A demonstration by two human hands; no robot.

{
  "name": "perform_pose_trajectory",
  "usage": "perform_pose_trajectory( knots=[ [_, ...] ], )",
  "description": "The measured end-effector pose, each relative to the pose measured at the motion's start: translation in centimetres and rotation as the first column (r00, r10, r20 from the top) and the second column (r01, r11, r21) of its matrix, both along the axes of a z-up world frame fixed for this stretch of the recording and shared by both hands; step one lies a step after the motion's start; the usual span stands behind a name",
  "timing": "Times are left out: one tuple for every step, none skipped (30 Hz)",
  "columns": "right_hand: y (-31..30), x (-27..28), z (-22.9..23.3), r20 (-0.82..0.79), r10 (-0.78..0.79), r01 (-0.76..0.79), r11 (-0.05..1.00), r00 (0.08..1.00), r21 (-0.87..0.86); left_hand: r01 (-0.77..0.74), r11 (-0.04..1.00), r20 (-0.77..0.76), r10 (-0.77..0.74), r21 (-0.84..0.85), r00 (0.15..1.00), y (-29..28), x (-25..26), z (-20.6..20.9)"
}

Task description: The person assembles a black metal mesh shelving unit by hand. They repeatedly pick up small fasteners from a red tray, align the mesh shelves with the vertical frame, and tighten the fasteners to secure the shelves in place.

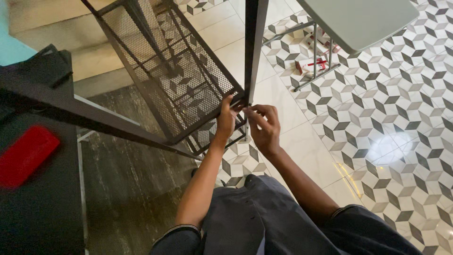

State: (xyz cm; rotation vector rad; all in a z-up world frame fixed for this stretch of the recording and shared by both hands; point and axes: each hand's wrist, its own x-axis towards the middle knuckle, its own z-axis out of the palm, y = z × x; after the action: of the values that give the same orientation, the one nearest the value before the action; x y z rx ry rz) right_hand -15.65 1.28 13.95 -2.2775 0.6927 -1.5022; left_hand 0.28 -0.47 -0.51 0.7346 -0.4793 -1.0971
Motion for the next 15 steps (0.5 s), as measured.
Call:
perform_pose_trajectory(
  knots=[
    [0.4,0.2,-0.2,-0.009,0.02,-0.02,1.0,1.0,0.019,0.01,0.999,-0.032,-0.009,0.033,0.999,0.1,0.0,-0.1],
    [0.9,0.4,-0.5,-0.017,0.04,-0.039,0.999,0.999,0.037,0.021,0.998,-0.065,-0.017,0.066,0.998,0.3,0.0,0.0],
    [1.3,0.6,-0.7,-0.023,0.063,-0.062,0.997,0.998,0.054,0.03,0.995,-0.095,-0.02,0.097,0.995,0.4,0.2,0.1],
    [1.5,0.7,-0.9,-0.039,0.054,-0.051,0.996,0.998,0.07,0.044,0.996,-0.095,-0.037,0.077,0.995,0.6,0.2,0.2],
    [1.7,0.7,-1.0,-0.056,0.048,-0.043,0.995,0.997,0.087,0.056,0.997,-0.096,-0.05,0.057,0.994,0.9,0.0,0.4],
    [1.8,0.7,-1.2,-0.074,0.043,-0.035,0.994,0.996,0.103,0.067,0.997,-0.096,-0.063,0.038,0.993,1.0,-0.1,0.5],
    [1.8,0.7,-1.4,-0.073,0.05,-0.044,0.996,0.996,0.082,0.053,0.996,-0.104,-0.045,0.073,0.994,1.0,-0.1,0.6],
    [1.8,0.7,-1.7,-0.072,0.056,-0.052,0.997,0.996,0.062,0.039,0.993,-0.111,-0.027,0.109,0.993,0.9,0.0,0.7],
    [1.6,0.5,-2.0,-0.074,0.06,-0.057,0.998,0.995,0.042,0.028,0.989,-0.119,-0.011,0.143,0.993,0.7,-0.1,0.7],
    [1.3,0.2,-2.4,-0.079,0.036,-0.03,0.996,0.996,0.086,0.008,0.992,-0.062,0.0,0.123,0.998,0.6,-0.3,0.7],
    [1.0,0.2,-2.9,-0.084,0.014,-0.003,0.992,0.996,0.13,-0.013,0.995,-0.004,0.014,0.1,1.0,0.7,-0.3,0.8],
    [0.8,0.1,-3.5,-0.09,-0.008,0.023,0.985,0.996,0.173,-0.033,0.996,0.054,0.028,0.077,0.998,0.8,-0.3,0.8],
    [0.4,0.0,-4.0,-0.025,-0.002,0.008,0.974,1.0,0.225,-0.039,0.993,0.104,0.028,0.112,0.994,0.8,-0.3,1.0],
    [0.1,0.0,-4.5,0.04,0.0,-0.011,0.961,0.999,0.276,-0.048,0.988,0.153,0.025,0.145,0.988,0.9,-0.4,1.2],
    [-0.2,-0.2,-4.8,0.106,-0.002,-0.033,0.945,0.994,0.325,-0.057,0.982,0.202,0.02,0.179,0.979,1.0,-0.4,1.5]
  ],
)
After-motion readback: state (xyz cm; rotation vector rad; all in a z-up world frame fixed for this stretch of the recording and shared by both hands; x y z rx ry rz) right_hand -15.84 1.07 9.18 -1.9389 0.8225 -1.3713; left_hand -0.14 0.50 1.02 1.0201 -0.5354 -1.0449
